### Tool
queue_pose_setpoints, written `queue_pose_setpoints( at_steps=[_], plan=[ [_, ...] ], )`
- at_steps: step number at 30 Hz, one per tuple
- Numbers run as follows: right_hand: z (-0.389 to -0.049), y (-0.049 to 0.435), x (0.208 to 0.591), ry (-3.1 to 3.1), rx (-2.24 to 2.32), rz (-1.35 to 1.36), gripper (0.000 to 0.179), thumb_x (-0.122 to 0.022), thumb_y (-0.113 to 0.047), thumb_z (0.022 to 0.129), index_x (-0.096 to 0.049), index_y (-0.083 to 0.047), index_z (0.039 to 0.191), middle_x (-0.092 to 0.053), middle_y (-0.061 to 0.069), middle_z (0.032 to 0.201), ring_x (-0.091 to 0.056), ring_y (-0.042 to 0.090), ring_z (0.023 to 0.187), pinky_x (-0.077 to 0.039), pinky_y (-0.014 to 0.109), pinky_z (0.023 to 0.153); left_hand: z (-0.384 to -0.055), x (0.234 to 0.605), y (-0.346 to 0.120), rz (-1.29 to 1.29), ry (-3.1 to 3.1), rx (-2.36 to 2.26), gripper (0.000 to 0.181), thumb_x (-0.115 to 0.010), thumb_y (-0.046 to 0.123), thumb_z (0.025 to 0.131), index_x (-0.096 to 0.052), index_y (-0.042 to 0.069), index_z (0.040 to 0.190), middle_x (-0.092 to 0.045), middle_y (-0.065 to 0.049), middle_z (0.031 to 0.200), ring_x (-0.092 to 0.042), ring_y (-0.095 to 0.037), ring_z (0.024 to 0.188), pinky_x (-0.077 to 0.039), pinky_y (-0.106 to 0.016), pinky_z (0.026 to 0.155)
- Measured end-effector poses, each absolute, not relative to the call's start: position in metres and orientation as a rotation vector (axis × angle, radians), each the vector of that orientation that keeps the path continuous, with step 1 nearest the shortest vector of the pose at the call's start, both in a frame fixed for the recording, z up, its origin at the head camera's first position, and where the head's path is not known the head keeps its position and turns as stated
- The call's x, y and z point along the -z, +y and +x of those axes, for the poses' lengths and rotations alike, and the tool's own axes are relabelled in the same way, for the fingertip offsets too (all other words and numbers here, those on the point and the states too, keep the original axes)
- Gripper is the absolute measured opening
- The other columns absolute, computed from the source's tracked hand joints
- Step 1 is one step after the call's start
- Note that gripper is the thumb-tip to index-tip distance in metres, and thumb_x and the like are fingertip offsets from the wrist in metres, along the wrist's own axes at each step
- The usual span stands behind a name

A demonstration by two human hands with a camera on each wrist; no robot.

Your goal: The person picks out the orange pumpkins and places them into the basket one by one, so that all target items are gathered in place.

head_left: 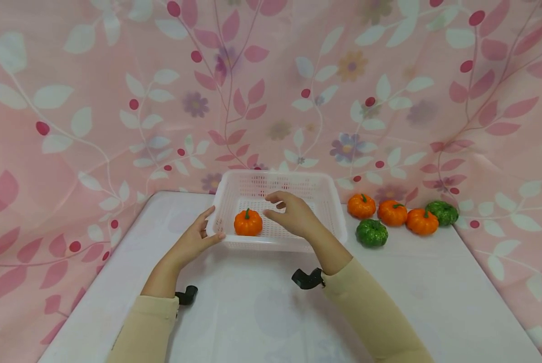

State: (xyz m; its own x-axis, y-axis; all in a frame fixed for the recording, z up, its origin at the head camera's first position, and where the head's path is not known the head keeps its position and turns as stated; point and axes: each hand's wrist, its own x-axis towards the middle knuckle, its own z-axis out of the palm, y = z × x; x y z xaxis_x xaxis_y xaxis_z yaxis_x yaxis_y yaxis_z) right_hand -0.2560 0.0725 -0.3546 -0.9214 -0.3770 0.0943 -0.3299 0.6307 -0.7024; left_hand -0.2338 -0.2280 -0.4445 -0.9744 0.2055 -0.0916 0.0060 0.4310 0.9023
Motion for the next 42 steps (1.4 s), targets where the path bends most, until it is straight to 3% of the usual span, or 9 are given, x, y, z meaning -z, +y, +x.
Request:
queue_pose_setpoints(
  at_steps=[21, 34, 42],
  plan=[
    [-0.238, 0.125, 0.352, 2.877, 1.255, -0.59, 0.04, -0.07, -0.03, 0.096, -0.064, -0.009, 0.13, -0.061, 0.01, 0.133, -0.059, 0.031, 0.118, -0.051, 0.048, 0.097, -0.233, 0.444, -0.226, 0.197, 2.51, -1.552, 0.098, -0.075, 0.045, 0.089, -0.011, 0.03, 0.162, -0.012, -0.033, 0.16, -0.026, -0.05, 0.143, -0.033, -0.062, 0.11],
    [-0.239, 0.172, 0.358, 2.983, 1.268, -0.415, 0.037, -0.067, -0.027, 0.097, -0.064, -0.008, 0.13, -0.059, 0.016, 0.129, -0.061, 0.036, 0.105, -0.053, 0.05, 0.091, -0.233, 0.442, -0.226, 0.186, 2.499, -1.561, 0.098, -0.076, 0.045, 0.088, -0.012, 0.03, 0.162, -0.012, -0.03, 0.162, -0.027, -0.049, 0.144, -0.032, -0.06, 0.111],
    [-0.241, 0.196, 0.364, 3.026, 1.362, -0.405, 0.034, -0.066, -0.019, 0.098, -0.063, -0.003, 0.128, -0.058, 0.019, 0.129, -0.057, 0.039, 0.111, -0.05, 0.053, 0.095, -0.233, 0.442, -0.227, 0.208, 2.467, -1.588, 0.098, -0.076, 0.042, 0.089, -0.011, 0.03, 0.162, -0.009, -0.029, 0.163, -0.022, -0.05, 0.145, -0.031, -0.06, 0.111]
  ],
)
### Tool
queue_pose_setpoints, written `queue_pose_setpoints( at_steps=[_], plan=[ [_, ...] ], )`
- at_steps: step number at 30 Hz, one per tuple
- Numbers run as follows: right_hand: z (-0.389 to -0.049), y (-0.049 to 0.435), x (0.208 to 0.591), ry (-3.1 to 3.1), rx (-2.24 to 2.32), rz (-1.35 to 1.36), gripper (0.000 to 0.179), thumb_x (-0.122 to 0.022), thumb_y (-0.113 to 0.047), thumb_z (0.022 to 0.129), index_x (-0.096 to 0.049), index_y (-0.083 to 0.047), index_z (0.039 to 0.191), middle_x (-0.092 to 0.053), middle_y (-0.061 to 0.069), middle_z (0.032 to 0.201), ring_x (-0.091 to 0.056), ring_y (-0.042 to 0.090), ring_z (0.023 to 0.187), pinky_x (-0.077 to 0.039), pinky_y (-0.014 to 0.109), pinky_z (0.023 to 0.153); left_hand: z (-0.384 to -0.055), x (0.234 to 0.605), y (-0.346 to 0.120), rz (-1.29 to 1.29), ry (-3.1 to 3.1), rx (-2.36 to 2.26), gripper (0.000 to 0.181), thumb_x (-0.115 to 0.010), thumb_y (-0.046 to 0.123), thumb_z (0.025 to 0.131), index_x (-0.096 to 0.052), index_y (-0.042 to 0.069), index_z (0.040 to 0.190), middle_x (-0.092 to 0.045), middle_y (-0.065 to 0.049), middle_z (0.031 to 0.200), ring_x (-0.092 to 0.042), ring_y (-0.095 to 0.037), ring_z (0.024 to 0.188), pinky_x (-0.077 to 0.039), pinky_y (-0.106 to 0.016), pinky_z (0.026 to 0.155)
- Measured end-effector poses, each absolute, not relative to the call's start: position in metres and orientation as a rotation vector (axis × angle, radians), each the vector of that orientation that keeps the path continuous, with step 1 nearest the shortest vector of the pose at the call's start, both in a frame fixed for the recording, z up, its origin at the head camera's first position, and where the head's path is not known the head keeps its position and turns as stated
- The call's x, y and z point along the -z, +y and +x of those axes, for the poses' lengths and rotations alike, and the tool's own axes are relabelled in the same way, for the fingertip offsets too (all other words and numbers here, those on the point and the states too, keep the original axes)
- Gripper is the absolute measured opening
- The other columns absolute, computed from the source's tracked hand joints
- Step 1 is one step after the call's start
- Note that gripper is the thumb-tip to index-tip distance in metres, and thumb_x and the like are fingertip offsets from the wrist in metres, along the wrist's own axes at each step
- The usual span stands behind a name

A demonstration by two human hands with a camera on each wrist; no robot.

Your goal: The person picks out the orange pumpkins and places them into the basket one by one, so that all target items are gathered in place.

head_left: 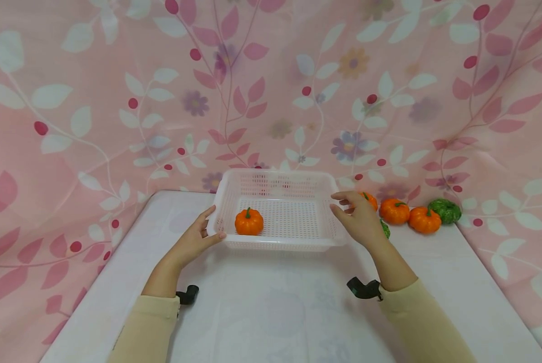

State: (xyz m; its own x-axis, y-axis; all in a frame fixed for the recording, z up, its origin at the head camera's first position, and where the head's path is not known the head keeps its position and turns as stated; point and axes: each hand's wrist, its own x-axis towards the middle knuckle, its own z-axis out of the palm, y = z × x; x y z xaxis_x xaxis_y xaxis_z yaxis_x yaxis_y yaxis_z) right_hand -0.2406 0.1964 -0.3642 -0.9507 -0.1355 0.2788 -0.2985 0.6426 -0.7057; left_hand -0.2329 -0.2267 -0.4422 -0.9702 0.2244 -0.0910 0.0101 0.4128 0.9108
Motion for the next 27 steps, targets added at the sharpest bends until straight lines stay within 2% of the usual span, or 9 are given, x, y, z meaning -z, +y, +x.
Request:
queue_pose_setpoints(
  at_steps=[8, 20, 27],
  plan=[
    [-0.249, 0.22, 0.379, -2.619, -1.136, 0.311, 0.035, -0.064, -0.02, 0.099, -0.062, -0.002, 0.129, -0.059, 0.019, 0.126, -0.056, 0.035, 0.112, -0.049, 0.054, 0.096, -0.234, 0.443, -0.228, 0.21, 2.483, -1.578, 0.098, -0.075, 0.043, 0.089, -0.011, 0.03, 0.162, -0.01, -0.029, 0.162, -0.024, -0.05, 0.144, -0.033, -0.06, 0.11],
    [-0.269, 0.255, 0.397, -2.67, -1.163, 0.156, 0.04, -0.061, -0.02, 0.101, -0.056, -0.003, 0.136, -0.056, 0.022, 0.133, -0.053, 0.041, 0.12, -0.046, 0.059, 0.099, -0.235, 0.445, -0.228, 0.219, 2.471, -1.592, 0.098, -0.076, 0.042, 0.089, -0.011, 0.029, 0.162, -0.013, -0.03, 0.162, -0.027, -0.05, 0.144, -0.034, -0.059, 0.11],
    [-0.286, 0.274, 0.411, -2.709, -1.108, 0.114, 0.044, -0.061, -0.02, 0.1, -0.054, 0.002, 0.138, -0.054, 0.026, 0.135, -0.05, 0.045, 0.122, -0.043, 0.061, 0.1, -0.235, 0.446, -0.228, 0.215, 2.475, -1.588, 0.098, -0.076, 0.042, 0.089, -0.011, 0.029, 0.162, -0.014, -0.029, 0.162, -0.029, -0.049, 0.143, -0.034, -0.059, 0.109]
  ],
)
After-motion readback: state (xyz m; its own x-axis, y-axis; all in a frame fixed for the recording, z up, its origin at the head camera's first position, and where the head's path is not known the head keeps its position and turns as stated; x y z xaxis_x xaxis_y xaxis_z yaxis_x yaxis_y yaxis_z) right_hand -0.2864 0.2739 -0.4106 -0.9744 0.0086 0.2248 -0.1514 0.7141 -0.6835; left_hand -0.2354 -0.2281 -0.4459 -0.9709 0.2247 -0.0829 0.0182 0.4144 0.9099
